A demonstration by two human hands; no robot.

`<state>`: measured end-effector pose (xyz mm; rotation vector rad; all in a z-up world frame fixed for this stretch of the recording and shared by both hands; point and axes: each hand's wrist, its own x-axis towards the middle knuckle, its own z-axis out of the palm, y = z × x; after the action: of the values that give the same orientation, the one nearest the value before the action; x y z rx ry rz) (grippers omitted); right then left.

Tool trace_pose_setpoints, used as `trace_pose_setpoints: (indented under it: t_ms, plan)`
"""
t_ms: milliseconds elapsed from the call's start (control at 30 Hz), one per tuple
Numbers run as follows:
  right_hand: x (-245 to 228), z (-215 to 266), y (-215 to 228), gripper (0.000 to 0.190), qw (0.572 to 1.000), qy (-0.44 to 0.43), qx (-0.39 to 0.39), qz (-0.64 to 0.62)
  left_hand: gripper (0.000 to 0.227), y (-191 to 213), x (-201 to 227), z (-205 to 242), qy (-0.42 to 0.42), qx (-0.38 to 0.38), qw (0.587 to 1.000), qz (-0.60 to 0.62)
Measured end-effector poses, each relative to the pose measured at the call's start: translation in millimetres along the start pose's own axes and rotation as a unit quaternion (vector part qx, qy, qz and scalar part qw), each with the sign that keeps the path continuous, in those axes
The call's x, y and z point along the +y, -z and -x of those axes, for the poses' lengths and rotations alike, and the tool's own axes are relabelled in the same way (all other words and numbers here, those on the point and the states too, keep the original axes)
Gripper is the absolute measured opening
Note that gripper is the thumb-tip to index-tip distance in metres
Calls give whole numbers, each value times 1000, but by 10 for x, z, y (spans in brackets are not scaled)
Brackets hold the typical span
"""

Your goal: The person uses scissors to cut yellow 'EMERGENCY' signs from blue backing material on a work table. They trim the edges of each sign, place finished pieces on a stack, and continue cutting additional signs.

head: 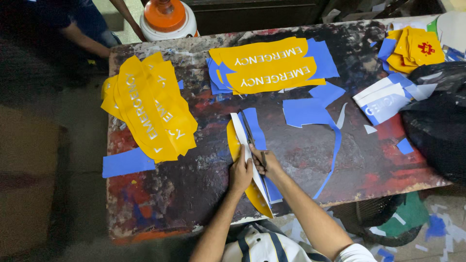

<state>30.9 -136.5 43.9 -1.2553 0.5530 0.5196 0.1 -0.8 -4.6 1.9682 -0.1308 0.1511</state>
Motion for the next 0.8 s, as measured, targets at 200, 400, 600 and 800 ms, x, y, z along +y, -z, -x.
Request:
trace_pose_setpoints:
  t_ms: [200, 400, 600, 800]
  plan:
    - [64, -61, 118, 47, 998, 6, -54, -24, 58, 67, 136, -42, 36, -3, 999, 41]
    - [36, 326, 1010, 41, 991, 62, 107, 55, 50, 405, 354, -44, 84, 62, 993, -50]
    - [77, 597, 2051, 40, 820, 157, 328, 442, 80, 571, 397, -53, 34, 135, 915, -378]
    - [228, 663, 2200, 32, 746, 159, 318, 564, 92, 770, 301, -10, 165, 105, 901, -388]
